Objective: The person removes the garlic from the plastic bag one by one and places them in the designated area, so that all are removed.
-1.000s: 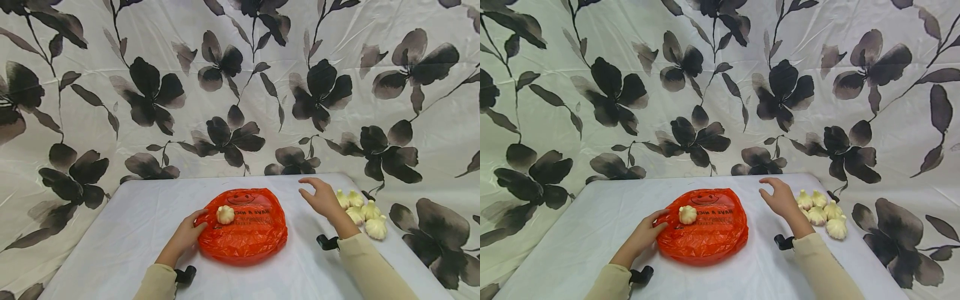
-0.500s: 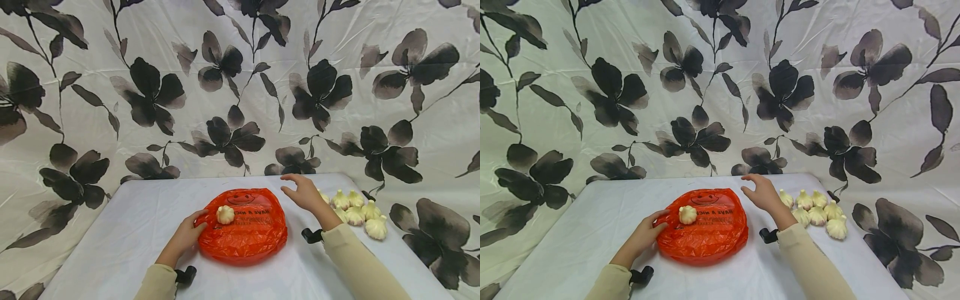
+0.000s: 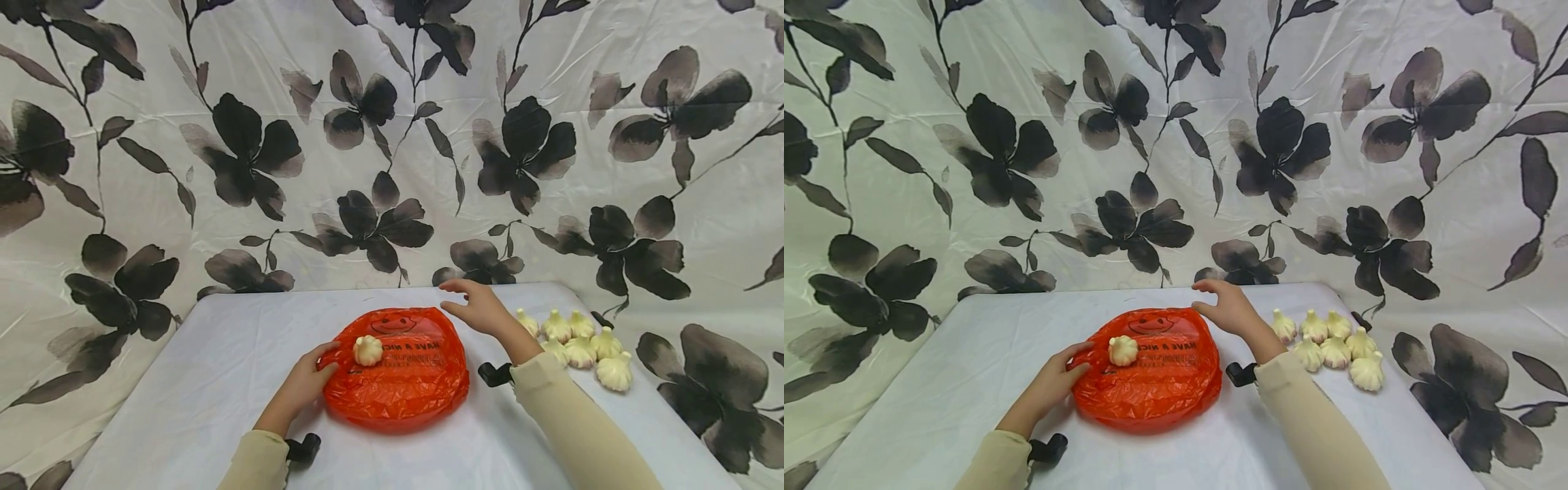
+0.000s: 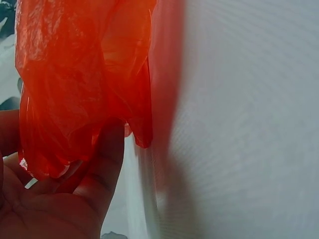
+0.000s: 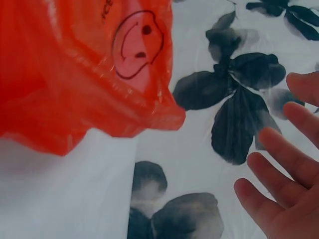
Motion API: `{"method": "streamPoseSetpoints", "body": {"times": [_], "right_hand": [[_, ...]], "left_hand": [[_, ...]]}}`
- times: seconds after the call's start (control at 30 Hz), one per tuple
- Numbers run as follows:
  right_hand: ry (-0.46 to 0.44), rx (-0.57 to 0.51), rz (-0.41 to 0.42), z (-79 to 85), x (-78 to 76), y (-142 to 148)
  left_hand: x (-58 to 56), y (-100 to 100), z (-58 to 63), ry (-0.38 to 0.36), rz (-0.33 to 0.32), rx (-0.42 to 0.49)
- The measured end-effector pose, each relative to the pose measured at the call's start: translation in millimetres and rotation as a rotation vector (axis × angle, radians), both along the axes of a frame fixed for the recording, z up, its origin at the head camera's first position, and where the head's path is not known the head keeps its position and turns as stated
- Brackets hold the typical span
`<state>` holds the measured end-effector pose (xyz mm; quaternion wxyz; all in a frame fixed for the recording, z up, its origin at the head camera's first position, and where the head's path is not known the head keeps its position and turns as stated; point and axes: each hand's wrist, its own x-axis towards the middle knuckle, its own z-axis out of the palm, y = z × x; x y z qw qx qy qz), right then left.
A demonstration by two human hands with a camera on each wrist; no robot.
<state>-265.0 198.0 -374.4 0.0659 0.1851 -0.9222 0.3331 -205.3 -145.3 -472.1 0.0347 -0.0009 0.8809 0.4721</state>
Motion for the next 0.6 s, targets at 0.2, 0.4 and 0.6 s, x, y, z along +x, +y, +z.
{"method": "streamPoseSetpoints", "body": {"times": [0.2,0.4,0.6], "right_hand": [[-0.037,0.011,0.080,2.3,-6.6,-13.5],[-0.059,0.037,0.164,4.2,-10.3,-28.7],[-0.088,0.062,0.212,1.8,-13.2,-45.4]], "left_hand": [[1.1,0.2,1.4,0.008,-0.007,-0.004],[2.6,0.7,3.3,0.009,-0.009,0.000],[3.0,1.2,3.2,0.018,-0.012,0.001]]}}
